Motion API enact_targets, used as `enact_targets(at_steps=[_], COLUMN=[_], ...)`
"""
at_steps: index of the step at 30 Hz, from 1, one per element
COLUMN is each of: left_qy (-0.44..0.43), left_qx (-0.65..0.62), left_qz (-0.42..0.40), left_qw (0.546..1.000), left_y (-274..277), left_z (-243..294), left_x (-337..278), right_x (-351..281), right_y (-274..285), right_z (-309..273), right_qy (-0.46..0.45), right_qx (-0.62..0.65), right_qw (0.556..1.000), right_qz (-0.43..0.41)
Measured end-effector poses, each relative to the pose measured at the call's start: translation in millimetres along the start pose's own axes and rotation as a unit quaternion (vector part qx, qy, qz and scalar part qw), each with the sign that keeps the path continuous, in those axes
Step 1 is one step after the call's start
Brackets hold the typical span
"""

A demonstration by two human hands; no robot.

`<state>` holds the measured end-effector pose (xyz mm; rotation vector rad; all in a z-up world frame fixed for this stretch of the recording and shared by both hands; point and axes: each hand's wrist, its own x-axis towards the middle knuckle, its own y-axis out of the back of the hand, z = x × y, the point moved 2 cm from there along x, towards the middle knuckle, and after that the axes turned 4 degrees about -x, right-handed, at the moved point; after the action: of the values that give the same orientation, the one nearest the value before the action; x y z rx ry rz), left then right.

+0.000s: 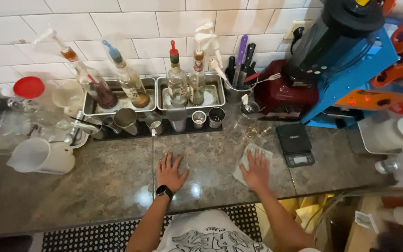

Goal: Wiping down the coffee shop counter with a cloth.

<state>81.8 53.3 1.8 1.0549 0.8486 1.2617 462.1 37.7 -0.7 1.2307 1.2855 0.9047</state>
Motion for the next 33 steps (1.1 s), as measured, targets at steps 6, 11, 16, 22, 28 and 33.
enact_targets(at_steps=[6, 11, 16, 22, 28, 33], left_qy=[-0.032, -0.033, -0.022, -0.045, -0.064, -0.057], left_qx=[-0.018, -0.032, -0.064, -0.052, -0.050, -0.032], left_qz=[0.024, 0.024, 0.024, 0.048, 0.059, 0.038], left_qw=[0.999, 0.999, 0.997, 0.996, 0.995, 0.997], left_y=[-7, -17, -10, -10, -10, -14], left_z=[-6, -11, -9, -10, -8, -11], left_x=[0, 2, 0, 0, -1, -4], right_x=[-17, -78, -61, -39, -44, -88], right_y=[-26, -3, -14, 27, -27, -5], right_z=[-103, -115, -55, -105, -170, -148], right_qy=[0.060, 0.248, 0.129, -0.180, 0.147, 0.247], right_qx=[0.024, 0.017, -0.059, 0.113, 0.034, 0.094], right_qw=[0.998, 0.968, 0.990, 0.976, 0.969, 0.964], right_qz=[0.018, 0.011, -0.009, -0.051, 0.195, -0.032])
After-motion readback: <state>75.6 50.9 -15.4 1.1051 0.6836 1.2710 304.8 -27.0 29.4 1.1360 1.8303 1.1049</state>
